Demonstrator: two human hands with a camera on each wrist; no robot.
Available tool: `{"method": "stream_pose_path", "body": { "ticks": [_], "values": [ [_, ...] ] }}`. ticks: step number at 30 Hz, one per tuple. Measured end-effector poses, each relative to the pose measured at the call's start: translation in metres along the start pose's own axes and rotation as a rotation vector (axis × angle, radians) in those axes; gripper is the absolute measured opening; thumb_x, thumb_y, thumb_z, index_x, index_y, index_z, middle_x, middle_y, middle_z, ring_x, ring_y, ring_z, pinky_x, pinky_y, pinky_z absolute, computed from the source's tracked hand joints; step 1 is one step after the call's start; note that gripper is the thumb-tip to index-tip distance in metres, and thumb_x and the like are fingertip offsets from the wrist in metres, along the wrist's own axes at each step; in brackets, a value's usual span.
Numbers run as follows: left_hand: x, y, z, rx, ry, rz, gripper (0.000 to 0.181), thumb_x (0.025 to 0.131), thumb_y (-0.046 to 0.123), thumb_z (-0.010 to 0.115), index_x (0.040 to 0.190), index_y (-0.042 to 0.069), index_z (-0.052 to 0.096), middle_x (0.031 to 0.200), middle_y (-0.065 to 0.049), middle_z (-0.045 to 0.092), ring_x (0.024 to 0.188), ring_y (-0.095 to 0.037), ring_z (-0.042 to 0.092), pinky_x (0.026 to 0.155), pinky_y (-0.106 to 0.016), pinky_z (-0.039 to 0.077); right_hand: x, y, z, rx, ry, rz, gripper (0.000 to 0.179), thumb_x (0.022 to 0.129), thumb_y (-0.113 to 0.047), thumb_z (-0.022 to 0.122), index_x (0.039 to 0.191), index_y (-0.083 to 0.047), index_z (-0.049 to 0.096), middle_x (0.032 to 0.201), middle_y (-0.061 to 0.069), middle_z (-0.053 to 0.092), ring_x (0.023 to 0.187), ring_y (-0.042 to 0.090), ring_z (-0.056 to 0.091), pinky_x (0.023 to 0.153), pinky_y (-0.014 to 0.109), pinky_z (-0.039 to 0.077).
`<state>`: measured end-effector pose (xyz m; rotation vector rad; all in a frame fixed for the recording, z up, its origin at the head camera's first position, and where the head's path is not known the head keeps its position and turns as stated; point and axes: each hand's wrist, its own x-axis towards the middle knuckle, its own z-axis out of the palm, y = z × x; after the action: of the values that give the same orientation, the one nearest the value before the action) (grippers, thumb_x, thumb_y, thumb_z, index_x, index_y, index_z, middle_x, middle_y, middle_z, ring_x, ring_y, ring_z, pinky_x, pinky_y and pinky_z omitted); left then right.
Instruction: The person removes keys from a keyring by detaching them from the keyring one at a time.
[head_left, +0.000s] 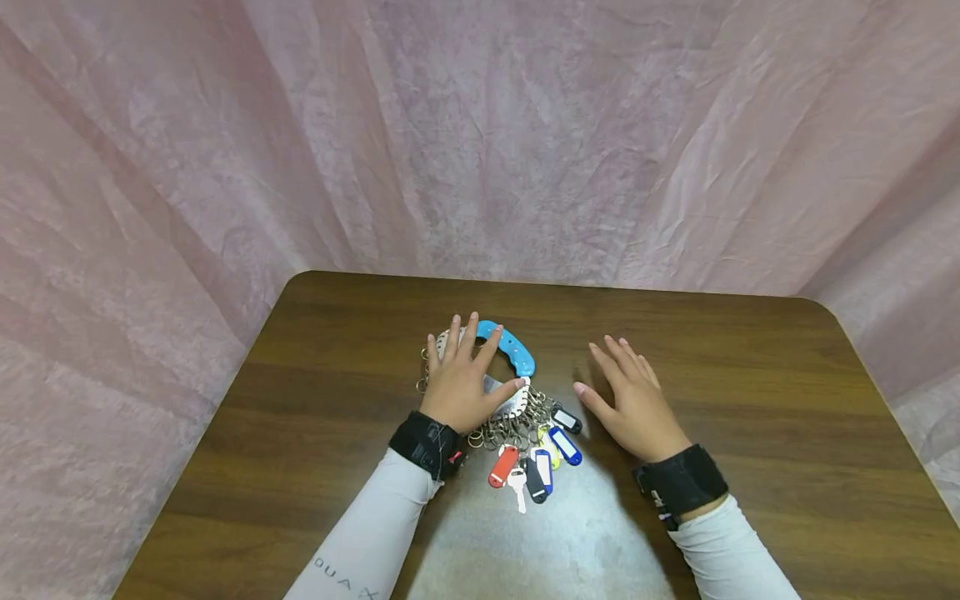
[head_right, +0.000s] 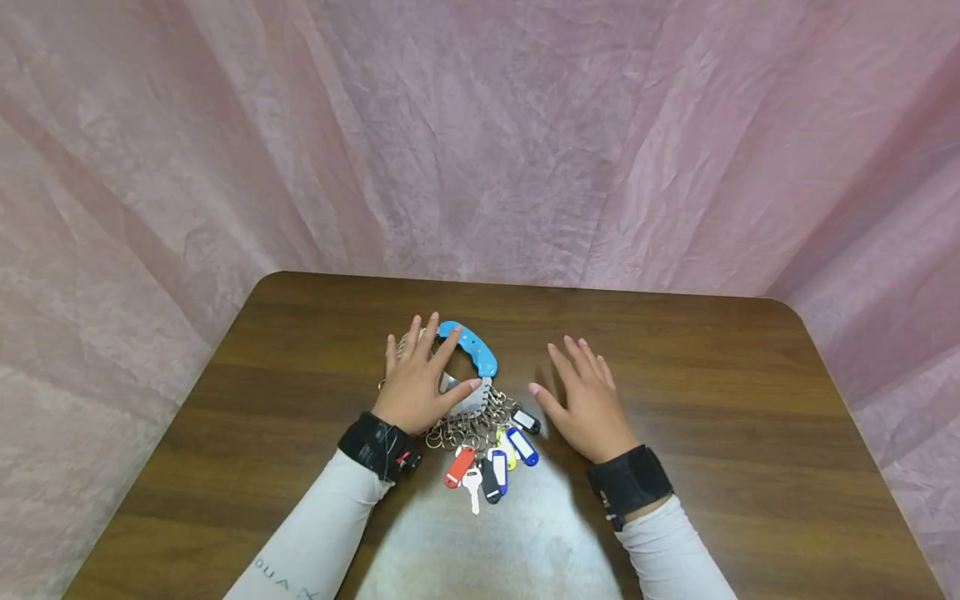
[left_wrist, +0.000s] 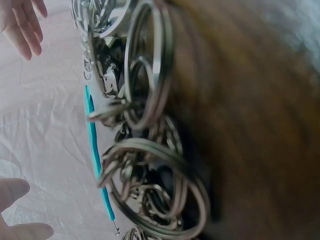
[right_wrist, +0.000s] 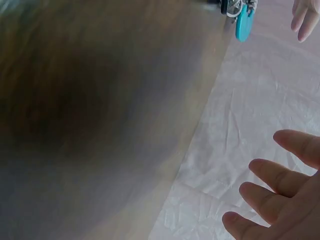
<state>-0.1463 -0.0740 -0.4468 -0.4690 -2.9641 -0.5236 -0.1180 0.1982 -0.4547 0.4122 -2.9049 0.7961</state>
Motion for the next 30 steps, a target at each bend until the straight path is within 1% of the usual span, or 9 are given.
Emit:
{"method": "stream_pose_path", "body": {
  "ticks": [8,13,17,20,23,26,30],
  "values": [
    [0.000,0.000,0.003,-0.001,0.005,-0.001,0.086,0.089,0.068,0.060,0.159,0.028,0.031,0.170,-0.012,0.017,0.158,-0.035,0.006,0.120,-0.071,0.006,0.000,0.001,0.006,-0.016,-0.012,-0.024,0.067,0.098,-0.046,0.060,0.151,-0.007,0.045,0.159,0.022,0.037,0.151,0.046,0.025,0.119,0.067,0.017],
    [0.001,-0.001,0.005,0.002,-0.004,-0.002,0.085,0.090,0.070,0.057,0.159,0.029,0.030,0.170,-0.011,0.015,0.159,-0.034,0.003,0.120,-0.071,0.008,-0.001,0.001,0.009,-0.020,-0.006,-0.048,0.064,0.097,-0.041,0.063,0.149,-0.005,0.047,0.153,0.022,0.045,0.149,0.046,0.029,0.119,0.066,0.020],
    [0.001,0.000,0.007,0.008,-0.012,0.001,0.084,0.090,0.071,0.055,0.159,0.029,0.031,0.170,-0.011,0.017,0.159,-0.034,0.004,0.119,-0.072,0.010,-0.001,0.002,0.011,-0.025,0.020,-0.083,0.059,0.096,-0.035,0.066,0.145,-0.004,0.052,0.146,0.021,0.054,0.146,0.045,0.036,0.116,0.066,0.026],
    [0.001,0.000,0.007,0.004,-0.019,0.002,0.084,0.090,0.071,0.055,0.159,0.029,0.031,0.170,-0.011,0.016,0.159,-0.034,0.005,0.119,-0.072,0.010,-0.001,0.002,0.012,-0.025,0.033,-0.098,0.055,0.095,-0.031,0.068,0.141,-0.004,0.056,0.140,0.020,0.059,0.142,0.045,0.042,0.114,0.065,0.031],
    [0.002,0.001,0.006,-0.007,-0.042,0.001,0.084,0.091,0.070,0.056,0.159,0.029,0.030,0.171,-0.010,0.013,0.159,-0.034,0.003,0.120,-0.072,0.008,-0.001,0.001,0.014,-0.022,0.025,-0.096,0.050,0.095,-0.028,0.068,0.137,-0.003,0.059,0.136,0.019,0.062,0.136,0.044,0.049,0.111,0.063,0.036],
    [0.002,0.002,0.005,-0.013,-0.056,0.007,0.083,0.090,0.068,0.058,0.159,0.029,0.031,0.170,-0.010,0.014,0.159,-0.035,0.003,0.120,-0.072,0.008,-0.001,-0.001,0.015,-0.017,0.003,-0.090,0.046,0.095,-0.025,0.069,0.135,-0.003,0.062,0.132,0.018,0.065,0.128,0.041,0.056,0.108,0.060,0.041],
    [0.001,0.002,0.006,0.006,-0.057,0.041,0.079,0.091,0.062,0.063,0.157,0.029,0.036,0.168,-0.012,0.025,0.158,-0.038,0.009,0.119,-0.072,0.012,-0.002,-0.003,0.016,-0.005,-0.030,-0.094,0.043,0.095,-0.023,0.069,0.133,-0.003,0.063,0.127,0.017,0.067,0.121,0.038,0.061,0.103,0.056,0.047]
  ]
}}
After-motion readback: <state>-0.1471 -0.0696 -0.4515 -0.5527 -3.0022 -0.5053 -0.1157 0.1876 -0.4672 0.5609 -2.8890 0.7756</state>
